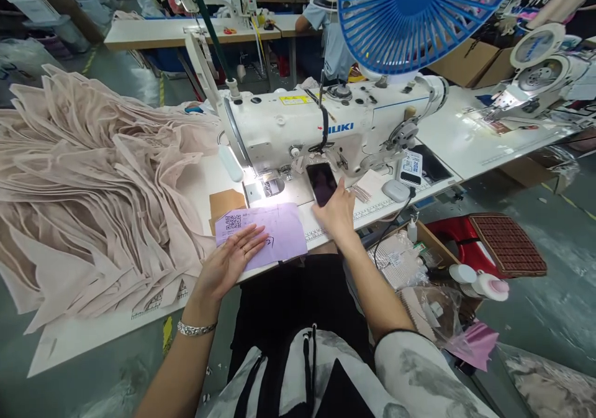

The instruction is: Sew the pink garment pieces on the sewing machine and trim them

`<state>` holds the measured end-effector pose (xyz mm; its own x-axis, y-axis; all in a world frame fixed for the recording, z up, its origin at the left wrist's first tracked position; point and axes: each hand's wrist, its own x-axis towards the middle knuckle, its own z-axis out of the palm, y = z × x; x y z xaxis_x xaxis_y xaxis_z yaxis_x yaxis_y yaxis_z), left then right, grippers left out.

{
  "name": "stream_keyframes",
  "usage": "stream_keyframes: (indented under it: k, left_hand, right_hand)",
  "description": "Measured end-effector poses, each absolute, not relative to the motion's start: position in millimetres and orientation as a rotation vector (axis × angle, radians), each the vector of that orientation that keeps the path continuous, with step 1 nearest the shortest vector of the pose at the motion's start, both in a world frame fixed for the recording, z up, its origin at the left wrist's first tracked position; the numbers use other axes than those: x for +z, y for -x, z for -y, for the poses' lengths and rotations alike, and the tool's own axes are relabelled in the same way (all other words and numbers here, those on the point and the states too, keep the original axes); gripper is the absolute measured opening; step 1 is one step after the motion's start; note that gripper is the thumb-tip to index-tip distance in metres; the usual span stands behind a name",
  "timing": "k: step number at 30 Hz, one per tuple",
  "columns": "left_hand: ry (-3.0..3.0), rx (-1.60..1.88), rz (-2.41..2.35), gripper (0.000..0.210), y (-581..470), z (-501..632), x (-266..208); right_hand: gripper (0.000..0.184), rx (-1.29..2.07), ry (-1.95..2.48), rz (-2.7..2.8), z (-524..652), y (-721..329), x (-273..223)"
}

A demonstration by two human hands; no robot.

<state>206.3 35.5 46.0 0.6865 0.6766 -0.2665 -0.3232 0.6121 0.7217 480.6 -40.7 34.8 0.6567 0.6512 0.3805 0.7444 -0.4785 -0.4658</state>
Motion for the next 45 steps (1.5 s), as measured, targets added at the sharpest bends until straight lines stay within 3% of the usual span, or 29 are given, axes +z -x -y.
stream_keyframes:
  k: [7, 12, 15, 18, 21, 28, 38, 41, 45]
  left_hand:
    - [-0.74, 0.629, -0.565, 0.037, -207, -35, 49]
    - [-0.928, 0.613, -0.569, 0.038, -206, -34, 46]
    - [-1.335, 0.601, -0.624, 0.035, -208, -27, 38]
    - [-1.949, 0.591, -0.668, 0.03, -212, -8, 29]
    - [-2.45, 0.525, -0.651, 0.043, -217, 18, 24]
    - [-2.826, 0.386, -0.803, 0.058, -218, 42, 23]
    - [-2.844, 0.441, -1.091, 0.059, -216, 45, 28]
    - [-2.876, 0.582, -1.148, 0.047, -216, 41, 33]
    - [-2.908, 1.065, -1.028, 0.022, -167, 39, 74]
  right_hand:
    - [0.094, -0.077, 2.451, 0.99, -7, -518, 46]
    - [0.08, -0.131, 2.419, 0.98, -3, -514, 44]
    - [0.069, -0.28, 2.27, 1.133, 14, -500, 40]
    - [0.046, -0.399, 2.013, 1.377, 38, -470, 33]
    - [0.035, -0.31, 1.809, 1.612, 61, -436, 23]
    - [0.047, -0.214, 1.769, 1.746, 74, -407, 7]
    - [0.042, -0.219, 1.829, 1.682, 71, -403, 5]
    - [0.044, -0.195, 1.751, 1.6, 71, -407, 4]
    - [0.039, -0.126, 1.592, 1.491, 76, -417, 3]
